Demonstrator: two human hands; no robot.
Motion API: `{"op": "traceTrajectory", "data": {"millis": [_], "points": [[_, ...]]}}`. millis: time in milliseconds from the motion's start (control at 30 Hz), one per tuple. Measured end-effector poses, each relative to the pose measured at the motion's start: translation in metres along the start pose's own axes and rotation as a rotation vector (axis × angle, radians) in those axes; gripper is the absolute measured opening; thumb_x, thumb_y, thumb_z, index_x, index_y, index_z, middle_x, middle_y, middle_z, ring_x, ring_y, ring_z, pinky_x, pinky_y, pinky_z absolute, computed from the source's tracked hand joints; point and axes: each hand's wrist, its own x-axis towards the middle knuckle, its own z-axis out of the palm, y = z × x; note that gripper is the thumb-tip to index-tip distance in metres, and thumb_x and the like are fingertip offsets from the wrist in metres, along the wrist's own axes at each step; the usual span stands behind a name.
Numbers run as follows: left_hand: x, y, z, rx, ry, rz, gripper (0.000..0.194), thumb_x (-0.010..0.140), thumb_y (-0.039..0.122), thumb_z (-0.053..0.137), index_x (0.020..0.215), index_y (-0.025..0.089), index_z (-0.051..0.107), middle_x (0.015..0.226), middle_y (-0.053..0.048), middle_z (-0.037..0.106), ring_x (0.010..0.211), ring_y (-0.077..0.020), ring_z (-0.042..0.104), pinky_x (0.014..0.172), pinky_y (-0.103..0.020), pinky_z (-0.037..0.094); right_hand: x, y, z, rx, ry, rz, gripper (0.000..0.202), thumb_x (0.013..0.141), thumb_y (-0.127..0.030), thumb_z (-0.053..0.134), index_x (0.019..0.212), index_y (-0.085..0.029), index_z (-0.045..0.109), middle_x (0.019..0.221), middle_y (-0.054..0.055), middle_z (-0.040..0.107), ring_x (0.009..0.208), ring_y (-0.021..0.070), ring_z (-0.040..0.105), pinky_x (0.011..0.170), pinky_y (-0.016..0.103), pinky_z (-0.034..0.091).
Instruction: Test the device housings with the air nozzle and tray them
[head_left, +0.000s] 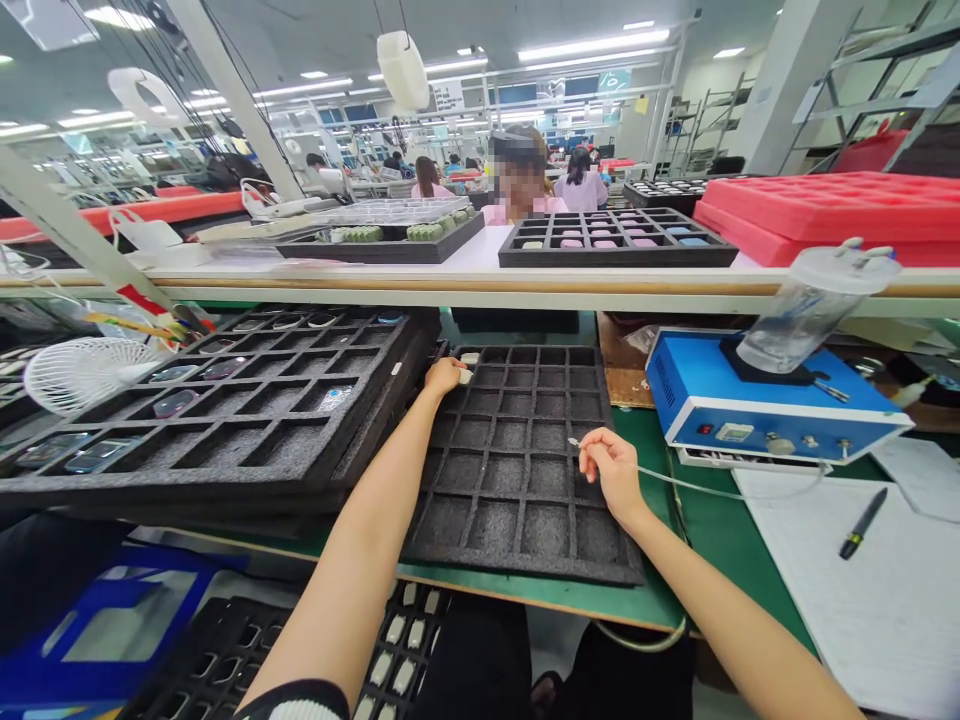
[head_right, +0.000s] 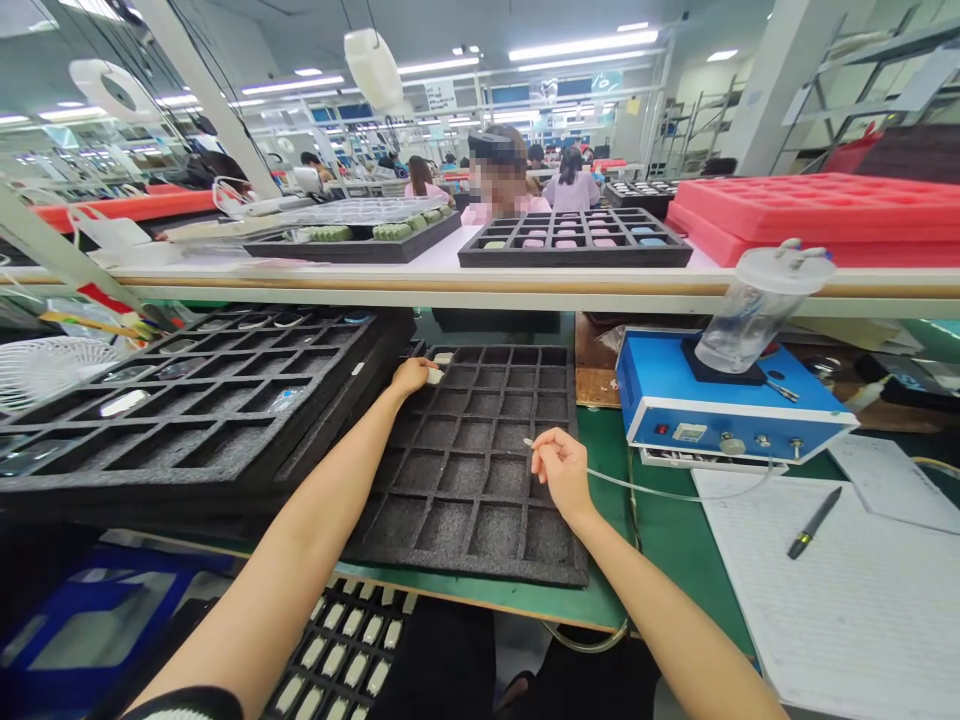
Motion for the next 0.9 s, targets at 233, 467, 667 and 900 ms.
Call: {"op": "traceTrajectory", "data": {"millis": [233,467,667,900], "points": [[-0.079,0.047,-0.017,0.064,0.086,0.098,0.032,0.086,0.028,0.052,0.114,0.012,0.055,0.125,-0.015,0.051,0.115,-0.0270,0.048,0.096,-0.049,0.037,-0.001,0.002,-0.003,-0.021,-0.001,0.026,0.007,0.069,-0.022,0.053,0.065,-0.016,0.055,0.045,-0.003,0.053,0.035,0.0066,0.039,0.039,0.019,0.028],[-0.246,0.035,-0.108,-0.229,-0.329,0.536,0.022,0.082,0.032,0.055,0.095,0.022,0.068,0.087,-0.001,0.071,0.078,-0.0137,0.064,0.074,-0.022,0.048,0.000,0.006,-0.005,-0.044,-0.028,0.118,0.013,0.069,-0.028,0.057,0.065,-0.015,0.056,0.046,-0.002,0.053,0.038,0.0075,0.042,0.039,0.019,0.031],[-0.158,-0.071,-0.247,-0.054,0.437,0.088,0.026,0.079,0.034,0.053,0.082,0.014,0.068,0.077,-0.007,0.070,0.072,-0.0204,0.064,0.067,-0.027,0.046,-0.001,0.006,-0.007,-0.065,-0.012,0.168,0.017,0.068,-0.032,0.062,0.067,-0.016,0.057,0.049,0.000,0.054,0.041,0.0087,0.043,0.040,0.020,0.033],[-0.021,-0.178,-0.271,0.256,0.346,-0.207,0.014,0.077,0.024,0.062,0.069,0.013,0.063,0.075,-0.005,0.068,0.079,-0.0182,0.062,0.078,-0.031,0.044,-0.003,0.008,-0.010,-0.138,-0.044,0.195,0.021,0.071,-0.042,0.063,0.067,-0.022,0.061,0.051,0.005,0.053,0.043,0.0143,0.044,0.040,0.027,0.034]]}}
